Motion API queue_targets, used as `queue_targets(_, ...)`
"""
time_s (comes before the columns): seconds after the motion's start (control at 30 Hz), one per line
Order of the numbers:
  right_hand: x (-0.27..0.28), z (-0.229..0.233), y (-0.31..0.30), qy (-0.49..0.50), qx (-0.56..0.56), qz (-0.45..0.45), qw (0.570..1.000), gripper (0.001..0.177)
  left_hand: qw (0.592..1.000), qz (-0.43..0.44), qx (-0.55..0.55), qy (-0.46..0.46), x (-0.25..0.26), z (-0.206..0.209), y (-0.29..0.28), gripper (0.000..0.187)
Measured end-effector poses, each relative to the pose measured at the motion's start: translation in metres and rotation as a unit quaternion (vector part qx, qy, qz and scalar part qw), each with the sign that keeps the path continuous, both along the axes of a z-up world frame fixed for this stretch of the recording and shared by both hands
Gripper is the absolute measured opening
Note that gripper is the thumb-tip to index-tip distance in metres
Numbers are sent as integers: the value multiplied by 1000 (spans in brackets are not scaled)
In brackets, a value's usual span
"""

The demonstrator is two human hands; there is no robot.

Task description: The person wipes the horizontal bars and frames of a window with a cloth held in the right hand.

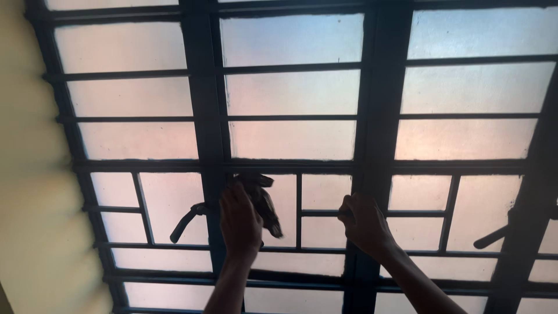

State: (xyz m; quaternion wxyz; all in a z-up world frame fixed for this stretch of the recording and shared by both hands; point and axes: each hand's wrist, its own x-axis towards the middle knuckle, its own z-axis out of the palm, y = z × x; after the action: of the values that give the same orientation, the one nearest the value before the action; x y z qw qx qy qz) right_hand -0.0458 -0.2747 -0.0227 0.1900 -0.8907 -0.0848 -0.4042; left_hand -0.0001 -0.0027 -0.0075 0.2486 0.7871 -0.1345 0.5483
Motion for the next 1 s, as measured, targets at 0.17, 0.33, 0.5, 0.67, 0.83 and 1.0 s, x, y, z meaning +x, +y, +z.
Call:
queue_targets(0.17,0,2,0,-12,1,7,1000,15,996,-42,36,66,9,-22,-27,65)
queue_targets(0.33,-3,3,3,38,28,-4,999,15,989,-30,114,86,5,-9,-11,63)
queue_targets(0.5,0,1,1,9,15,2,1000,12,994,28,61,82,16,23,36,47)
queue_targets(0.67,0,2,2,35,15,-19,999,14,997,45,38,45,13,2,29,56)
queue_targets(0.83,0,1,2,7,11,-1,1000,13,996,-25,79,40,12,-14,4,62)
queue_targets(1.0,3,2,-1,39,27,-6,999,14,997,-20,39,58,19,-4,17,40)
